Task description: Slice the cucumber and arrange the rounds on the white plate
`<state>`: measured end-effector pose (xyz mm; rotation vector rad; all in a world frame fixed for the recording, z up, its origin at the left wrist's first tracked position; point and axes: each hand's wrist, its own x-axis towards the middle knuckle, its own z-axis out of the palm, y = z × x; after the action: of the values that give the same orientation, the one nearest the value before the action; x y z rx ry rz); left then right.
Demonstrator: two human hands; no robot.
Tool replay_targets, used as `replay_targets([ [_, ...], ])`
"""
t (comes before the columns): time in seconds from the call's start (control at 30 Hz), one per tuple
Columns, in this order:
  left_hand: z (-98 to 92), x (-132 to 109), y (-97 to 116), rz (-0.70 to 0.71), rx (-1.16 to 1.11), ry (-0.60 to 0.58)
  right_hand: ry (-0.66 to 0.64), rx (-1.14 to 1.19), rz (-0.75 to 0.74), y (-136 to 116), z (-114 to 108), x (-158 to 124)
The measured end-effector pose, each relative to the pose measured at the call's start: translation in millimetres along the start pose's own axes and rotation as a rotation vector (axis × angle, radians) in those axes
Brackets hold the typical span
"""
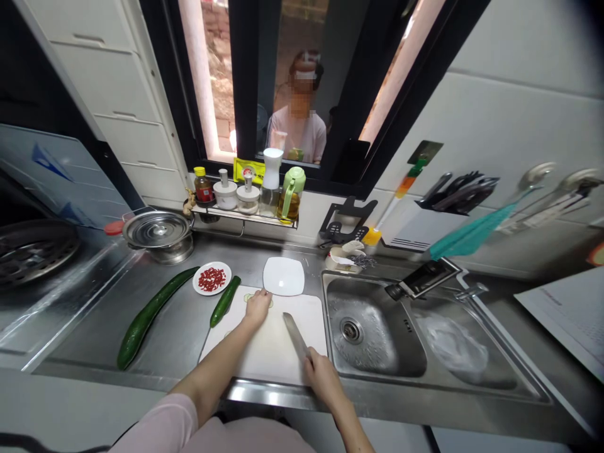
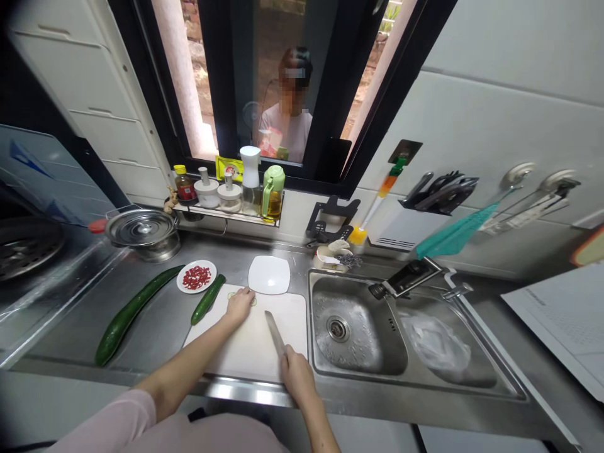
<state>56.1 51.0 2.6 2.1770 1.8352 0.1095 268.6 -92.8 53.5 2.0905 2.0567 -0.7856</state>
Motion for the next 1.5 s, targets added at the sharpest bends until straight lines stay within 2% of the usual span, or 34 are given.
replay_targets([
  [0.1, 0.8, -3, 0, -0.045, -0.120, 0.027, -0.001, -0.008, 0.011, 0, 0, -1],
  [0.23, 1.7, -14, -10, -0.273, -0.369, 0.031, -0.026, -0.035, 0.011, -3, -1, -4],
  [0.3, 1.6, -24, -18, -0.359, -0.482, -0.001, -0.051, -0.048, 0.004, -6, -2, -4],
  [0.4, 0.7, -42, -33, -0.405, -0.544, -0.076, -0.082, -0.065, -0.012, -13, -3, -4],
  [0.57, -3.7, -62, -47, -0.397, -0.419, -0.130, -0.077, -0.134, -0.078, -32, -1, -2],
  [0.7, -7.6, -67, -54, -0.353, -0.306, -0.106, -0.100, -0.200, -0.152, -46, 2, 0],
  [0.87, -7.7, -69, -60, -0.366, -0.256, -0.074, -0.136, -0.246, -0.200, -57, 5, 2],
  [1.5, -3.1, -60, -61, -0.392, -0.273, -0.112, -0.145, -0.265, -0.205, -65, 9, 2],
])
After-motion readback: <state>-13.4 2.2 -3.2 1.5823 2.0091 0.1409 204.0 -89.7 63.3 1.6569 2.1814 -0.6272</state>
